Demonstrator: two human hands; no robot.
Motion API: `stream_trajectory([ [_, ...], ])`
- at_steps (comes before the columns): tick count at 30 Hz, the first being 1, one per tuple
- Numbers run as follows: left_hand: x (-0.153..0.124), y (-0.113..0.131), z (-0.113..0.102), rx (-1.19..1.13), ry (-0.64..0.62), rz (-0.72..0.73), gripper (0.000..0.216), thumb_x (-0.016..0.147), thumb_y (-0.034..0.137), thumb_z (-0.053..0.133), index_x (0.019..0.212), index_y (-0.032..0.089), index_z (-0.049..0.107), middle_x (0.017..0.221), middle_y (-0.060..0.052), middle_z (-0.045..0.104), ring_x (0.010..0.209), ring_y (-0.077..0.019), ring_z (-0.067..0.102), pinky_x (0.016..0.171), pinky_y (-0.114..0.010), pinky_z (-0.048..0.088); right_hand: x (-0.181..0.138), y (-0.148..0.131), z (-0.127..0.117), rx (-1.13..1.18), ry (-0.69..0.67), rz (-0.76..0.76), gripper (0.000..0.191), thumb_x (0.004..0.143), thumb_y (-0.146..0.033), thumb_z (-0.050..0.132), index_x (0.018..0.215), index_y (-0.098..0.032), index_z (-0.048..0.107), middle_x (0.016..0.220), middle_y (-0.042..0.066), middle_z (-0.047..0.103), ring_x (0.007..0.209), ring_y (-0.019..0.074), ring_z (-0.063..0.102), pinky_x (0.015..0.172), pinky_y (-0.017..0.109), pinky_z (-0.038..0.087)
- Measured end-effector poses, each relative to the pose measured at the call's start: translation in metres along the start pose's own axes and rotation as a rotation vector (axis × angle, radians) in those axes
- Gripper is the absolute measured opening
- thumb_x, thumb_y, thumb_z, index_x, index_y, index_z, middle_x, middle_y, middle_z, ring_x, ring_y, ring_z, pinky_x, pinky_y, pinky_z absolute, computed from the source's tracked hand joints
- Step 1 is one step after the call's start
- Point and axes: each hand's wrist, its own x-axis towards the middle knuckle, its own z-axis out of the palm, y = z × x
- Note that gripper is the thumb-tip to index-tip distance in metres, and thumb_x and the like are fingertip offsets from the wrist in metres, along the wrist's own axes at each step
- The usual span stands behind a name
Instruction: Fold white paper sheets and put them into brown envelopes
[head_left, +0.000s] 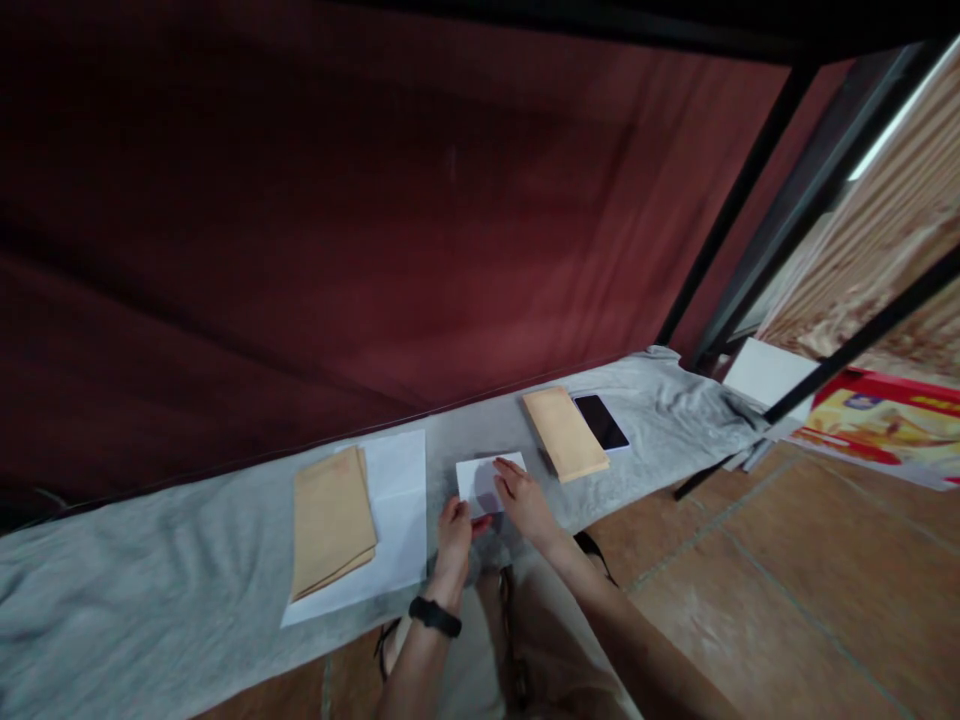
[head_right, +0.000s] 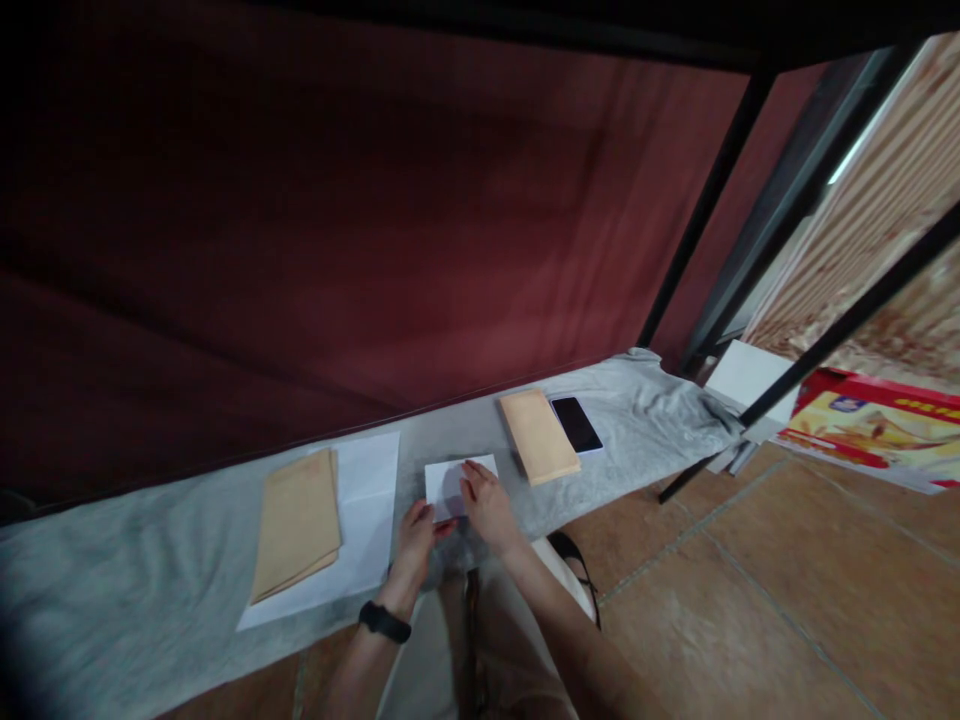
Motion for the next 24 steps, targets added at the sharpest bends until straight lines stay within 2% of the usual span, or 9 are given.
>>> stream_trajectory([
  [2, 0.000, 0.000, 0.004, -0.007, -0.007, -0.021, 0.013, 0.090, 0.017, 0.051, 0.102, 0.018, 0.056, 0.090, -0.004, 0.071, 0.063, -0.0142, 0.070, 0.062, -0.028, 0.058, -0.010, -0.004, 0.016, -0.043, -0.041, -0.014, 0.040, 0.101, -0.023, 0.043, 0.138, -0.016, 0.058, 0.140, 0.012, 0.060, 0.133, 0.0217, 0.052, 0.113, 0.041, 0.041],
  [5, 0.001, 0.002, 0.006, 0.035, -0.036, -0.050, 0.014, 0.091, 0.013, 0.047, 0.101, 0.017, 0.056, 0.090, -0.006, 0.072, 0.060, -0.0142, 0.069, 0.059, -0.028, 0.058, -0.020, -0.005, 0.027, -0.118, -0.080, 0.000, 0.040, 0.102, -0.026, 0.042, 0.137, -0.015, 0.058, 0.144, 0.013, 0.056, 0.138, 0.0241, 0.047, 0.116, 0.046, 0.037],
  [11, 0.001, 0.008, 0.002, 0.236, -0.049, -0.064, 0.018, 0.092, 0.014, 0.046, 0.103, 0.017, 0.059, 0.072, -0.003, 0.069, 0.052, -0.0160, 0.066, 0.055, -0.029, 0.055, -0.018, -0.002, 0.025, -0.236, -0.114, -0.021, 0.043, 0.105, -0.030, 0.038, 0.142, -0.015, 0.053, 0.149, 0.012, 0.052, 0.141, 0.0233, 0.044, 0.118, 0.045, 0.031],
  [13, -0.006, 0.011, -0.003, 0.313, -0.035, -0.043, 0.017, 0.090, 0.016, 0.051, 0.104, 0.017, 0.061, 0.071, -0.004, 0.068, 0.061, -0.0195, 0.069, 0.062, -0.031, 0.056, -0.018, -0.002, 0.023, -0.280, -0.143, -0.046, 0.045, 0.105, -0.033, 0.037, 0.145, -0.016, 0.050, 0.151, 0.011, 0.048, 0.142, 0.0237, 0.041, 0.119, 0.045, 0.029],
  [15, -0.015, 0.014, -0.006, 0.475, 0.050, 0.094, 0.023, 0.091, 0.019, 0.052, 0.111, 0.016, 0.061, 0.083, -0.009, 0.071, 0.082, -0.0244, 0.072, 0.078, -0.037, 0.056, -0.018, -0.003, 0.023, -0.309, -0.166, -0.056, 0.047, 0.106, -0.034, 0.036, 0.147, -0.016, 0.047, 0.154, 0.011, 0.045, 0.144, 0.0237, 0.039, 0.120, 0.045, 0.027],
  [17, -0.021, 0.017, -0.005, 0.699, 0.117, 0.347, 0.030, 0.095, 0.022, 0.045, 0.120, 0.015, 0.061, 0.103, -0.015, 0.071, 0.106, -0.0282, 0.067, 0.096, -0.044, 0.050, -0.019, -0.004, 0.022, -0.330, -0.182, -0.051, 0.049, 0.106, -0.035, 0.034, 0.149, -0.016, 0.044, 0.155, 0.011, 0.042, 0.145, 0.0241, 0.037, 0.121, 0.045, 0.025],
  [19, -0.021, 0.017, 0.001, 0.875, 0.077, 0.589, 0.039, 0.098, 0.025, 0.037, 0.129, 0.014, 0.058, 0.125, -0.018, 0.066, 0.124, -0.0286, 0.058, 0.109, -0.046, 0.041, -0.020, -0.003, 0.022, -0.344, -0.204, -0.055, 0.050, 0.105, -0.032, 0.033, 0.152, -0.015, 0.040, 0.158, 0.012, 0.038, 0.147, 0.0252, 0.033, 0.121, 0.046, 0.023],
  [21, -0.016, 0.014, 0.011, 0.952, -0.036, 0.677, 0.047, 0.100, 0.031, 0.034, 0.140, 0.013, 0.051, 0.143, -0.017, 0.056, 0.138, -0.0271, 0.047, 0.117, -0.046, 0.033, -0.022, -0.001, 0.023, -0.358, -0.236, -0.082, 0.054, 0.102, -0.028, 0.037, 0.154, -0.014, 0.034, 0.161, 0.013, 0.032, 0.148, 0.0267, 0.029, 0.122, 0.048, 0.021],
  [24, -0.004, 0.006, 0.024, 1.056, -0.110, 0.637, 0.056, 0.101, 0.039, 0.030, 0.150, 0.014, 0.041, 0.155, -0.015, 0.044, 0.148, -0.0258, 0.032, 0.123, -0.048, 0.023, -0.024, 0.003, 0.024, -0.382, -0.269, -0.115, 0.065, 0.096, -0.024, 0.043, 0.157, -0.013, 0.026, 0.162, 0.015, 0.027, 0.150, 0.0286, 0.024, 0.123, 0.051, 0.018],
])
